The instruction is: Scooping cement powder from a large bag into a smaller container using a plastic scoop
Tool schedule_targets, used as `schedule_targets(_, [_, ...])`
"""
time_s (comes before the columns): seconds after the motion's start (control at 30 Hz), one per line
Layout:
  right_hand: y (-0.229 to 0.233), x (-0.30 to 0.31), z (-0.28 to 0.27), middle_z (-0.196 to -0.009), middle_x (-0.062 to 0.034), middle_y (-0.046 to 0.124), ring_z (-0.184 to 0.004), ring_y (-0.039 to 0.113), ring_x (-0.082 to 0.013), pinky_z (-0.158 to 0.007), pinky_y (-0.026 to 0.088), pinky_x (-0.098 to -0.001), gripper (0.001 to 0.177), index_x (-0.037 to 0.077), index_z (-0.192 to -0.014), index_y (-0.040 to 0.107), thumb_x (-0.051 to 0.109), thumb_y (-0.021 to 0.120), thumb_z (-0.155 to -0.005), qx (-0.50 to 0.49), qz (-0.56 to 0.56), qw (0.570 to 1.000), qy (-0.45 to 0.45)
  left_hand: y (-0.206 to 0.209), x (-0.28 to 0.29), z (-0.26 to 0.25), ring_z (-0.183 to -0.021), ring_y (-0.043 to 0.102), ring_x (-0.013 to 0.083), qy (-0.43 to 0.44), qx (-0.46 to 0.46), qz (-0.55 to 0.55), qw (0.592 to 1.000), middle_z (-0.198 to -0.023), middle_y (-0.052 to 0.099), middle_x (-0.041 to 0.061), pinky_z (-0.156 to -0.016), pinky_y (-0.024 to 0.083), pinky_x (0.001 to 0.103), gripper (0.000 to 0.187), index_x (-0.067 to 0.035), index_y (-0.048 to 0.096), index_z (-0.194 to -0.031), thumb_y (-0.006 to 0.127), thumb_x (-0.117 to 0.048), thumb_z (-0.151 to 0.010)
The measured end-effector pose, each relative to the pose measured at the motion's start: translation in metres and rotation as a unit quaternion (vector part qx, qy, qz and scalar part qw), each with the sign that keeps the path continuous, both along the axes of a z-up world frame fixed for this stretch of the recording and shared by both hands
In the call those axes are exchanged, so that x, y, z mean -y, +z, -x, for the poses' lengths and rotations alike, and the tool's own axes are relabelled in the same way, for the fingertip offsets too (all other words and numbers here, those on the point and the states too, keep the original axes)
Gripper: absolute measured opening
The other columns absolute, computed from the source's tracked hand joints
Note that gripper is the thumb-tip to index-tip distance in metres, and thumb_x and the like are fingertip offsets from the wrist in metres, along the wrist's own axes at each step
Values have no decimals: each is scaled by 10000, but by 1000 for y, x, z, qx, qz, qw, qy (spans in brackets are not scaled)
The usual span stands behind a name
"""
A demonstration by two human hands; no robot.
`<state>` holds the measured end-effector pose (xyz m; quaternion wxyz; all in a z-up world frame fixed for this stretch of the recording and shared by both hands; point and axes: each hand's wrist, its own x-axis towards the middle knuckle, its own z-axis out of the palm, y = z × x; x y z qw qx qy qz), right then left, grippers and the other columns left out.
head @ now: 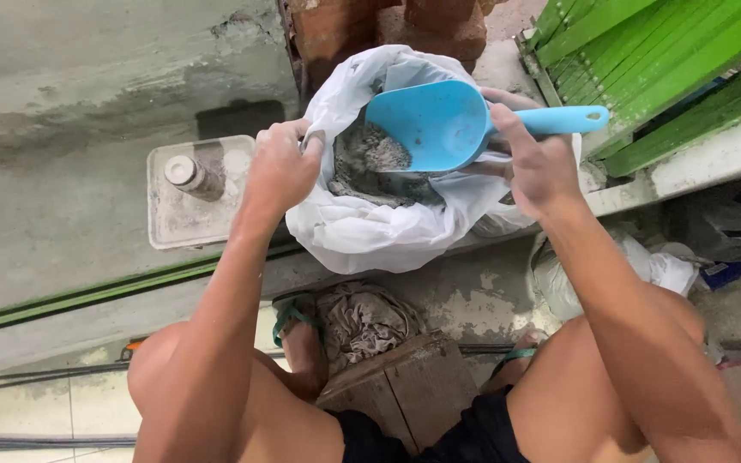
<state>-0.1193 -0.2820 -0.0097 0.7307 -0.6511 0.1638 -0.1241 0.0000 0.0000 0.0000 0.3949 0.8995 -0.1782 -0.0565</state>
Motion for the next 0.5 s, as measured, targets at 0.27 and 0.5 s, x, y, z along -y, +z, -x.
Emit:
schedule_targets(0.27, [11, 8, 11, -1195, -215, 682, -1061, 717, -424, -786, 688, -620, 522, 103, -1358, 612, 361, 653, -907, -4, -152, 988, -14, 5, 20, 1, -1027, 631, 368, 38, 145, 40, 988, -1128, 625, 195, -888, 514, 483, 324, -2, 661, -1243, 584, -190, -990])
schedule_targets(0.5, [26, 44, 44, -1126, -104, 724, -982, 739, -236, -745, 711, -483, 492, 141, -1310, 673, 385, 687, -883, -13, -158, 980, -123, 32, 71, 32, -1131, 681, 257, -43, 120, 205, 970, -1311, 594, 172, -955, 578, 389, 355, -37, 546, -1347, 453, -208, -1050])
